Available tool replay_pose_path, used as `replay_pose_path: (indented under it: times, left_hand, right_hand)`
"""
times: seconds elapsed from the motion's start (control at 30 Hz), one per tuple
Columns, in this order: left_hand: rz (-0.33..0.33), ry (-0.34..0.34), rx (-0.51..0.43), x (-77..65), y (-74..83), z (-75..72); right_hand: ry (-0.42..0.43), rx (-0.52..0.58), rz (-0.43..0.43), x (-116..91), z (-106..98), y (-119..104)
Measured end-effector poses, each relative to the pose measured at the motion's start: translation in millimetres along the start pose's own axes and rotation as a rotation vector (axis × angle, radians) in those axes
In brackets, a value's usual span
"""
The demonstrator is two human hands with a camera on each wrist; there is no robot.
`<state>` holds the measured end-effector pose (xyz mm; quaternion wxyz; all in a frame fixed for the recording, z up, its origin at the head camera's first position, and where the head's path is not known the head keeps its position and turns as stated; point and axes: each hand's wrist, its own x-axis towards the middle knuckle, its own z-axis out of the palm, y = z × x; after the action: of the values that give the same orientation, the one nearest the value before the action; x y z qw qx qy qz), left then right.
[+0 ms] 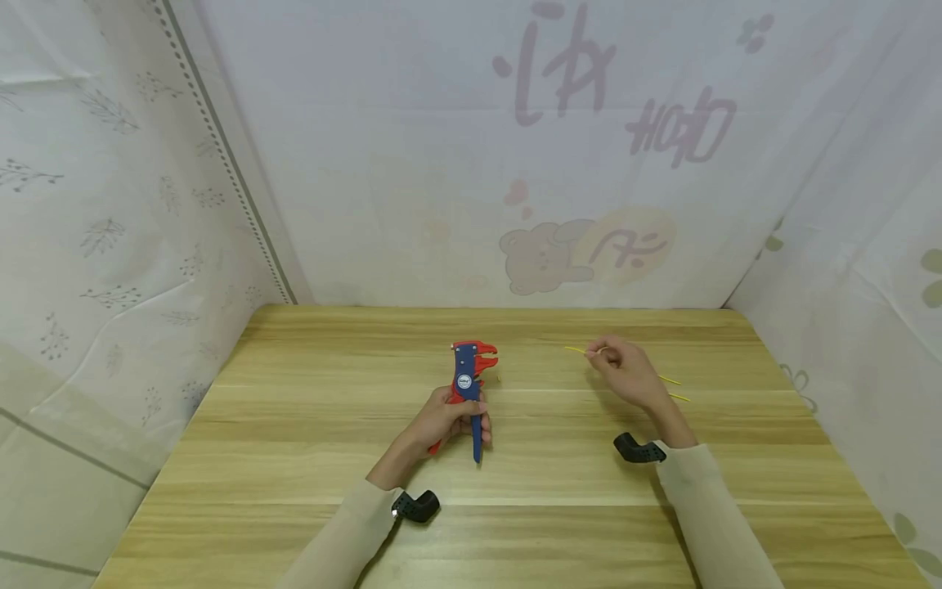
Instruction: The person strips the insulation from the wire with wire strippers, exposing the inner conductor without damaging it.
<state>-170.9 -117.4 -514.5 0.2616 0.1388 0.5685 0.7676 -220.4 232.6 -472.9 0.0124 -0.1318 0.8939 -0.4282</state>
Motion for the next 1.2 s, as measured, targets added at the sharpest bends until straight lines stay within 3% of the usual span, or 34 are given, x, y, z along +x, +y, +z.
replay_pose_path:
  times: [0.63,1.2]
  left_hand:
    - [0.005,-0.045,0.026,-0.9,4.2,20.7]
    - [0.037,-0.075,0.012,-2.7,6.0,27.0]
  right_hand:
    - [-0.017,-0.037,-0.069,-1,9,-18]
    - [-0.032,-0.022,-0.123,-2,15,-37]
